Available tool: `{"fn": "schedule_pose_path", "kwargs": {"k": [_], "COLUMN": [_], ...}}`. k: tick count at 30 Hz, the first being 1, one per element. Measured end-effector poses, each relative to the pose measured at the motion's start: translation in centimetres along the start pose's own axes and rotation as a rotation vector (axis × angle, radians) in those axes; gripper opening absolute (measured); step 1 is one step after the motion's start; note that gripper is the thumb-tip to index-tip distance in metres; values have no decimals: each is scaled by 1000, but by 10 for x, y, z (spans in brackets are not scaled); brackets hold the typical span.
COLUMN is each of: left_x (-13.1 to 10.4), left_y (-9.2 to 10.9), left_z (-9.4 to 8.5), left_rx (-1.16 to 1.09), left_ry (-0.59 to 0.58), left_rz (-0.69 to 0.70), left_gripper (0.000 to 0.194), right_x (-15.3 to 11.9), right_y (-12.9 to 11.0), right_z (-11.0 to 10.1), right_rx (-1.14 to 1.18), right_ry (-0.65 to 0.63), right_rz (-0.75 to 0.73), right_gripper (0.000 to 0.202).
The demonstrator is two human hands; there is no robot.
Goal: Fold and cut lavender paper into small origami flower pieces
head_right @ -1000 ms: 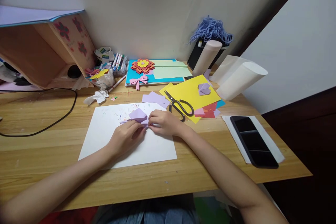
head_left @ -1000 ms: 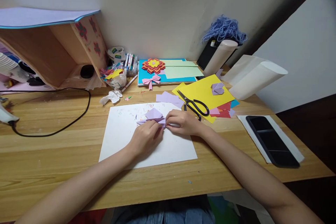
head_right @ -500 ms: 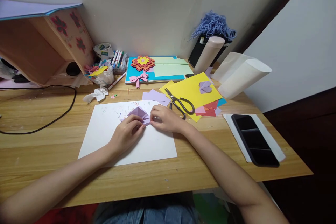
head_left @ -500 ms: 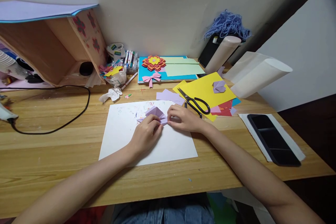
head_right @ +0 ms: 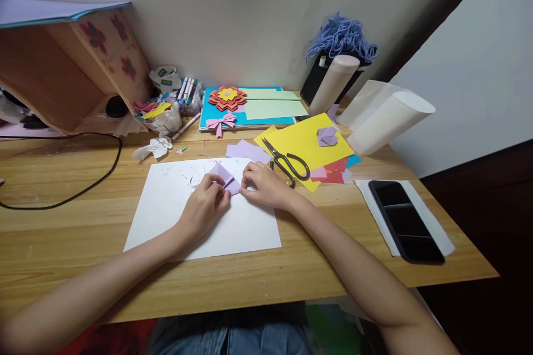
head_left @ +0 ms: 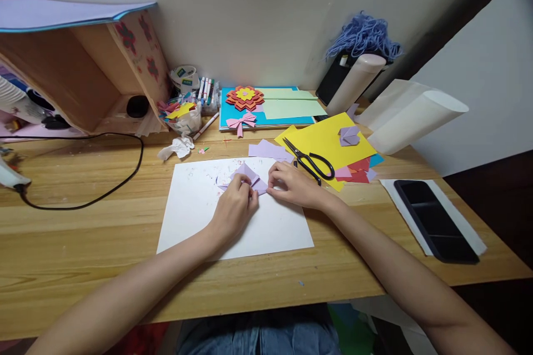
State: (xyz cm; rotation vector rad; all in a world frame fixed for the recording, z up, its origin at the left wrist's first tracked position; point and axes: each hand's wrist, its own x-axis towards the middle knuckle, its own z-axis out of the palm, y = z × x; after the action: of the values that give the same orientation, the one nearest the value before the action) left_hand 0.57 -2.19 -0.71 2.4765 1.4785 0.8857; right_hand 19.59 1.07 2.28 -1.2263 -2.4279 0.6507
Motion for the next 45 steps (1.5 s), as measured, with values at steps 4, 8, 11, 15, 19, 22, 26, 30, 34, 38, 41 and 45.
{"fn": "schedule_pose_path", "kwargs": {"k": [4,8,11,15,19,22,26,30,34,38,41,45], "left_x": [1,2,2,1,2,3,3,4,5,5,5,5], "left_y": [0,0,1,3,3,3,3,3,4,4,4,3], "left_z": [0,-2,-5,-8,-8,-7,-6,-6,-8,-8,-9,-10], "left_rx": [35,52,46,61,101,119,131,145,146,142,134,118], "left_ry": [13,17,13,-3,1,8,14,12,0,-9,-14,-15], "left_rz": [13,22,20,-8,-14,-24,-33,-36,-42,-61,-72,-45], "left_gripper": [10,10,11,13,13,13,13,12,12,13,10,7], "right_x": [0,0,0,0,0,0,-1,-2,-2,-3,-3,-3], "right_y": [0,0,0,1,0,0,0,-3,-5,-6,-6,-5], "right_z": [0,0,1,1,3,5,10,13,14,12,8,5], "right_rx": [-18,-15,-3,7,13,9,16,12,14,-2,-12,10], "right_ry": [-8,-19,-22,-21,-13,12,50,73,80,84,71,52], "right_rz": [2,6,9,15,32,47,87,156,225,293,336,343], "right_gripper": [9,10,12,12,12,13,13,13,11,11,12,11]}}
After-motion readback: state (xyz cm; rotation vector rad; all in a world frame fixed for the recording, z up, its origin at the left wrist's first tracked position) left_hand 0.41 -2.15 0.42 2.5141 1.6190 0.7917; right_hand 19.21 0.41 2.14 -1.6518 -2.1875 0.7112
